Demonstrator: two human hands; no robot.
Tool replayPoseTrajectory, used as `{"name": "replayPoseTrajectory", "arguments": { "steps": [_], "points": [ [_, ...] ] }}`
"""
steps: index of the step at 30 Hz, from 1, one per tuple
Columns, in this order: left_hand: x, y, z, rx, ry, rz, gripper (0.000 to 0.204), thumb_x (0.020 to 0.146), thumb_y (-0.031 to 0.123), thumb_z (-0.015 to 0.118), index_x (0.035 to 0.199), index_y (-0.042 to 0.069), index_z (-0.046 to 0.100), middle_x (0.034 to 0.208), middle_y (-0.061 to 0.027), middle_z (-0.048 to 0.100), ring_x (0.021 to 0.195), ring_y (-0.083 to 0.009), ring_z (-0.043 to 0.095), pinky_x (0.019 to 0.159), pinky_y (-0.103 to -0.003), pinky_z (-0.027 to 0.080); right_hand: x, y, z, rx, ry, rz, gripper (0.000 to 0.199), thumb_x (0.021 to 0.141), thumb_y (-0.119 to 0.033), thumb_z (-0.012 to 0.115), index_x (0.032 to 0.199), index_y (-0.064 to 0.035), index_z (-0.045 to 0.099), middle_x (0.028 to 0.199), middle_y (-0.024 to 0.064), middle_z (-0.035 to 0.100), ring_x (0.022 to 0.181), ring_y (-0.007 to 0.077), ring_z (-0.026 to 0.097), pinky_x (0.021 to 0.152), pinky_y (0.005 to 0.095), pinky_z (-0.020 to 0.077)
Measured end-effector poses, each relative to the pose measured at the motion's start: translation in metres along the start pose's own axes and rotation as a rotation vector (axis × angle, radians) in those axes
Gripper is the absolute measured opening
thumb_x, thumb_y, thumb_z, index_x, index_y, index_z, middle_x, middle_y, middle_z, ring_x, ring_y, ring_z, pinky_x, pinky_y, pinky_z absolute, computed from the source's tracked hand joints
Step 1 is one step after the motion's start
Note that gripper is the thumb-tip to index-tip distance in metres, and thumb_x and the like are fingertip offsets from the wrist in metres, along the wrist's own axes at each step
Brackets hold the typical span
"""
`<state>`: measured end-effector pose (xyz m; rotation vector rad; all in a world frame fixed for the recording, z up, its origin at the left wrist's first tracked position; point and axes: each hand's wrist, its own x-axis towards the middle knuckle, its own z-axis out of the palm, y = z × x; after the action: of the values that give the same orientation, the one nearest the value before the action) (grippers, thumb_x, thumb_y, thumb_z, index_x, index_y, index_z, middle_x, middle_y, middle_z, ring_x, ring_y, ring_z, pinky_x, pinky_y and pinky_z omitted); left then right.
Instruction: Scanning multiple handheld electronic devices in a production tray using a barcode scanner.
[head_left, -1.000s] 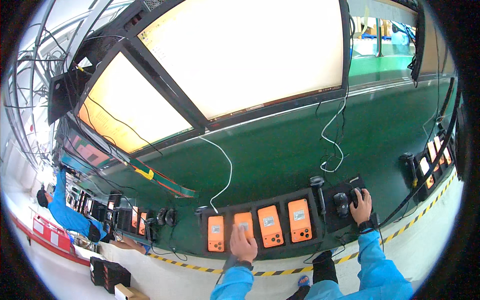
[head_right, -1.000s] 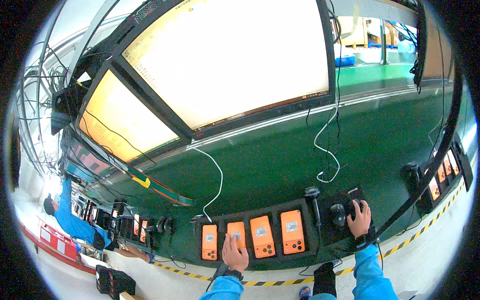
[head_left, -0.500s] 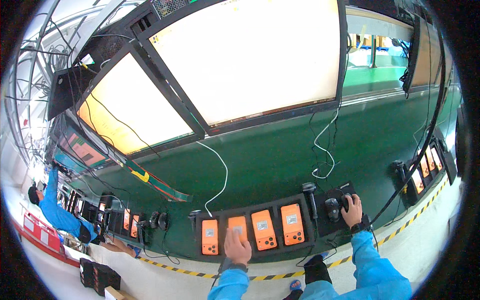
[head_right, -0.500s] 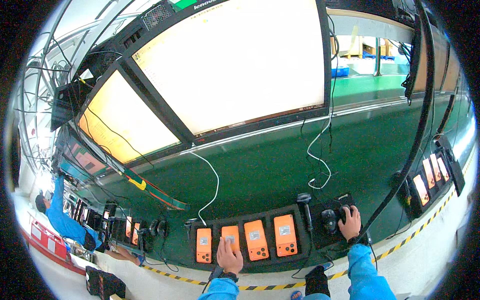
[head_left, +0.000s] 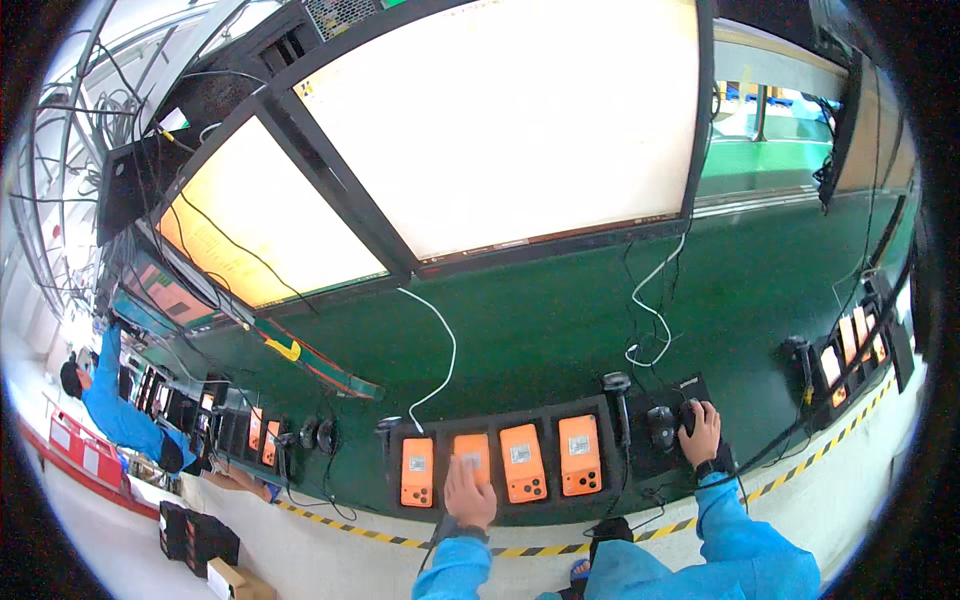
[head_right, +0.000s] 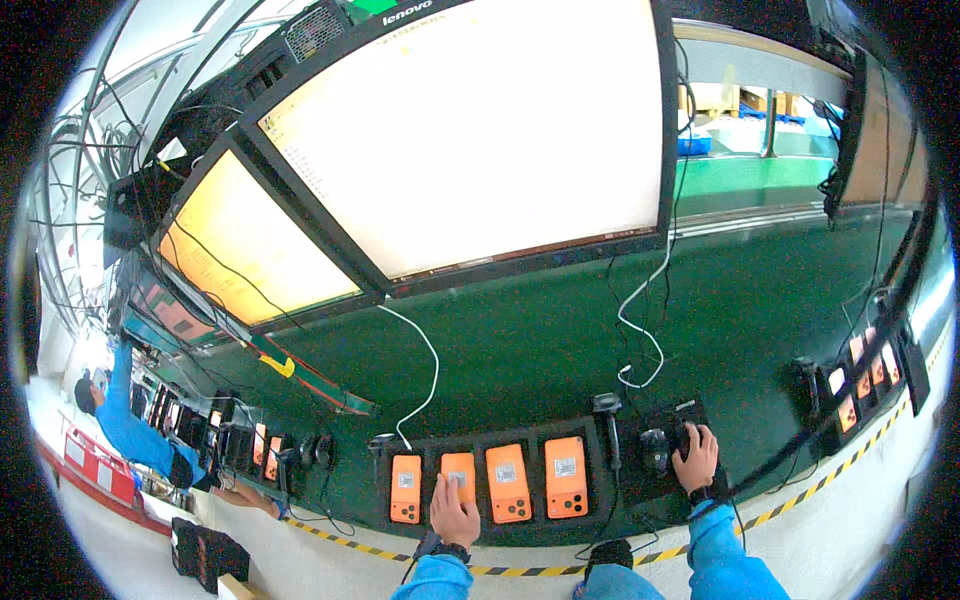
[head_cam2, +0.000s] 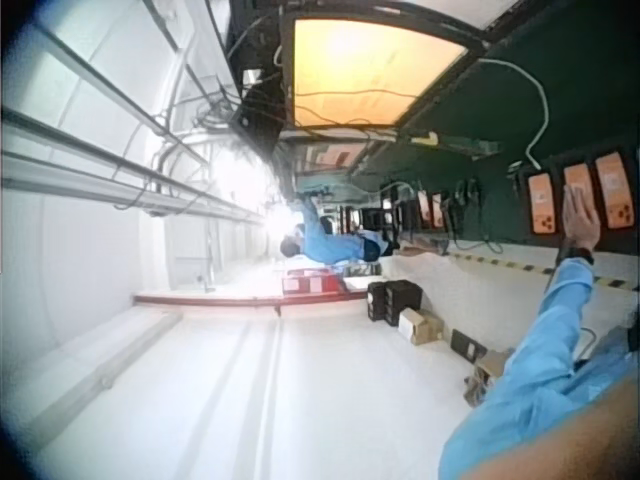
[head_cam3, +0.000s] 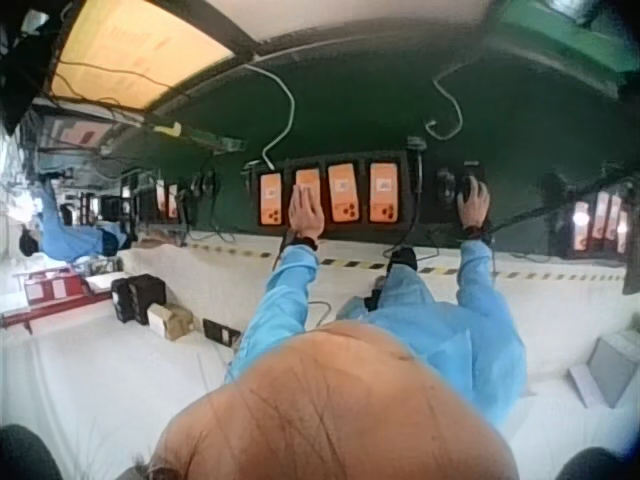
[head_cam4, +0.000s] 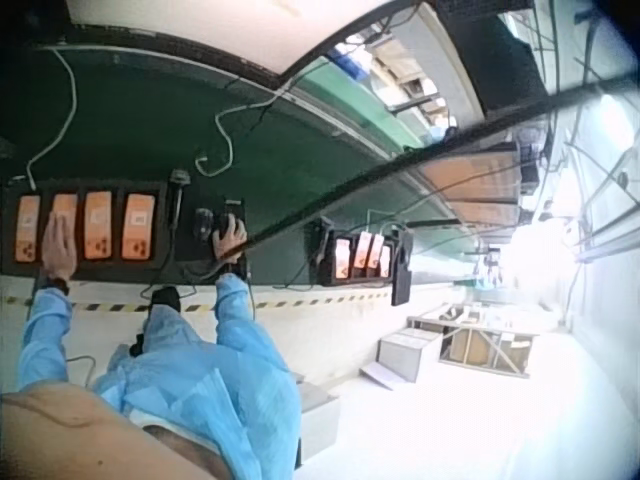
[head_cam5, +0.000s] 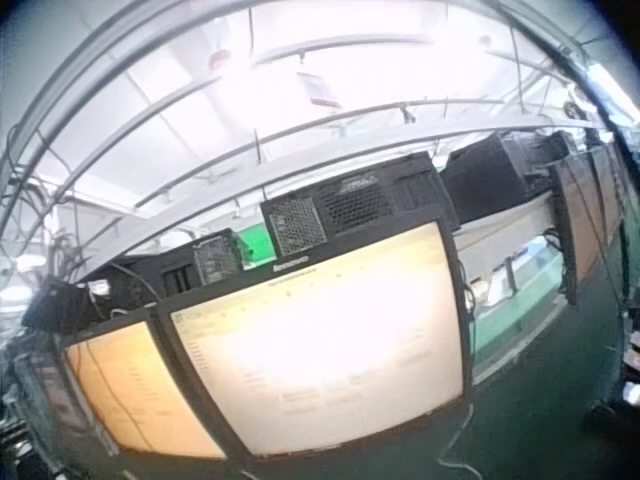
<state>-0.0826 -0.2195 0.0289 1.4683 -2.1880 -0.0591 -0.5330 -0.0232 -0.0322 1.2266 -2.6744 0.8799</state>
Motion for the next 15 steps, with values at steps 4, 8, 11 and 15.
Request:
{"name": "replayPoseTrajectory", "arguments": {
  "steps": [4, 8, 11, 15],
  "points": [
    [0.0019, 0.0042, -0.0017, 0.023, 0.0, -0.027, 0.054, 0.084, 0.02, 0.06, 0.135, 0.006, 0.057, 0.148, -0.022, 0.049, 0.132, -0.0398, 0.051, 0.108, -0.049, 0.042, 0.0012, 0.0016, 0.0015, -0.068, -0.053, 0.009, 0.064, 0.075, -0.018, 0.073, 0.136, -0.0125, 0.054, 0.137, 0.0209, 0.047, 0.125, 0.0426, 0.046, 0.108, 0.0526, 0.0385],
    [0.0044, 0.0084, -0.0061, 0.007, 0.025, -0.019, 0.052, 0.086, 0.021, 0.059, 0.135, 0.006, 0.058, 0.146, -0.0213, 0.051, 0.13, -0.0405, 0.053, 0.106, -0.048, 0.044, 0.0026, 0.0003, -0.0033, -0.025, -0.058, 0.007, 0.064, 0.075, -0.015, 0.073, 0.136, -0.01, 0.053, 0.135, 0.0228, 0.047, 0.124, 0.0443, 0.045, 0.108, 0.0526, 0.0381],
    [0.0049, 0.0089, -0.0088, -0.005, 0.008, -0.026, 0.051, 0.087, 0.022, 0.059, 0.136, 0.006, 0.058, 0.146, -0.0212, 0.052, 0.129, -0.0416, 0.053, 0.106, -0.049, 0.044, 0.0044, -0.0001, -0.0061, -0.023, -0.121, 0.033, 0.066, 0.076, -0.015, 0.073, 0.138, -0.0105, 0.052, 0.136, 0.0231, 0.046, 0.125, 0.0445, 0.045, 0.108, 0.0531, 0.0375],
    [0.0039, 0.0085, -0.0081, 0.002, -0.037, -0.075, 0.052, 0.087, 0.023, 0.059, 0.138, 0.008, 0.057, 0.149, -0.0212, 0.049, 0.131, -0.0421, 0.051, 0.108, -0.049, 0.042, 0.005, 0.0026, -0.0033, -0.041, -0.095, -0.018, 0.062, 0.077, -0.014, 0.073, 0.135, -0.0092, 0.053, 0.136, 0.0236, 0.046, 0.125, 0.0444, 0.045, 0.108, 0.0535, 0.0371]
  ]
}}
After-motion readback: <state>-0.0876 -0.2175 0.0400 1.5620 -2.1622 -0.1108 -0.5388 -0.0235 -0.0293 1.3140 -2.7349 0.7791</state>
